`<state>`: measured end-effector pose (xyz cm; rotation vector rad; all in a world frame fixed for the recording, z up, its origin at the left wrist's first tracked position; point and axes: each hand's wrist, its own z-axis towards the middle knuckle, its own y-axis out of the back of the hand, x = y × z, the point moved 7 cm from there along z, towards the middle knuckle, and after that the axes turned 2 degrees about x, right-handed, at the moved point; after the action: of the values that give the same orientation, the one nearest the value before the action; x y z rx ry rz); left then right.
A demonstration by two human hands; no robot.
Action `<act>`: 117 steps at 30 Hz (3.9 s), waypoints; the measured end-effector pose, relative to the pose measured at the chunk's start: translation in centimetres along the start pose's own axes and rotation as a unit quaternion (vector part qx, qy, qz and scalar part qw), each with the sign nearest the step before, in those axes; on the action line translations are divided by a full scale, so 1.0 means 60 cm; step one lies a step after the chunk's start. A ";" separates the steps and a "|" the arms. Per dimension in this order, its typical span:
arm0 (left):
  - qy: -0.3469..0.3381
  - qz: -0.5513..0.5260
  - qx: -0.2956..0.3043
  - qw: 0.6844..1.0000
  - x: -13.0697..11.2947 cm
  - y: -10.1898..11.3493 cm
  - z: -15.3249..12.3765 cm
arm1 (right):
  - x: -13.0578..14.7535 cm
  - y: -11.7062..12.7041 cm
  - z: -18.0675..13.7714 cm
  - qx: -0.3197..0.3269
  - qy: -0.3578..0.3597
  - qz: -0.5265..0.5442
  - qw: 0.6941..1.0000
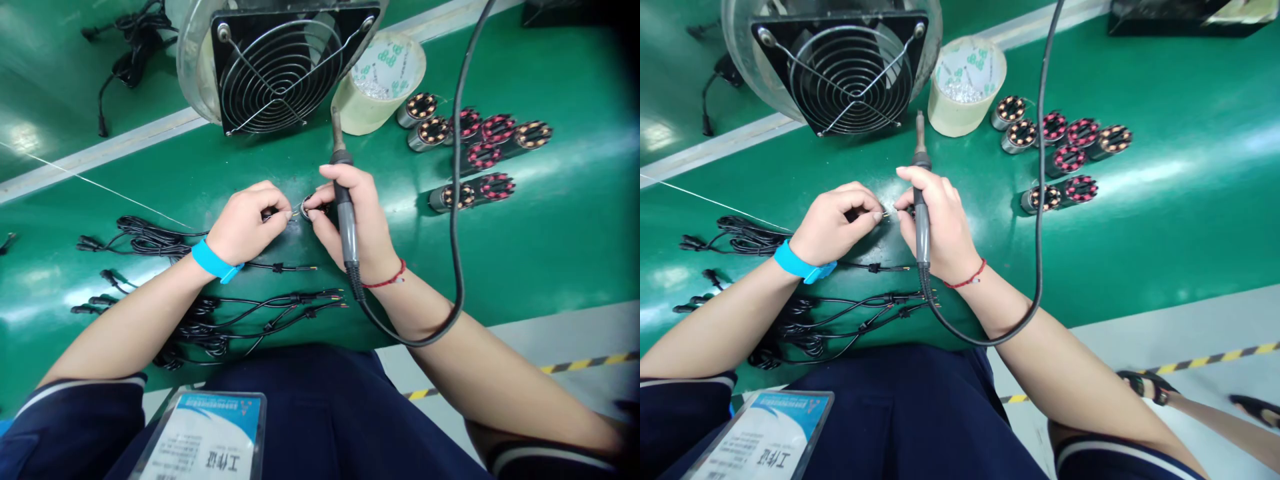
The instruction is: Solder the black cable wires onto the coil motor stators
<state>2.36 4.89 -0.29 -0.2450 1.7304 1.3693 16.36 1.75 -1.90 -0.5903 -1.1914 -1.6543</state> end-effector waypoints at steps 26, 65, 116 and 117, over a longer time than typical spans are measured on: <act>0.047 -0.025 -0.002 0.999 0.003 -0.012 -0.004 | 0.042 0.092 -0.079 -0.117 -0.041 -0.027 0.992; 0.084 -0.059 -0.011 0.995 0.013 -0.012 0.000 | 0.032 0.084 -0.087 -0.143 -0.039 -0.026 0.989; 0.110 -0.138 0.010 0.984 0.023 -0.011 0.002 | 0.025 -0.009 -0.018 -0.027 -0.008 -0.108 0.994; 0.105 -0.135 0.010 0.985 0.023 -0.012 0.002 | 0.025 -0.011 -0.019 -0.028 -0.003 -0.108 0.994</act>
<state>2.04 5.22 -1.79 -0.6093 1.8046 1.1597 15.28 0.11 -1.40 -0.5157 -1.2531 -1.8733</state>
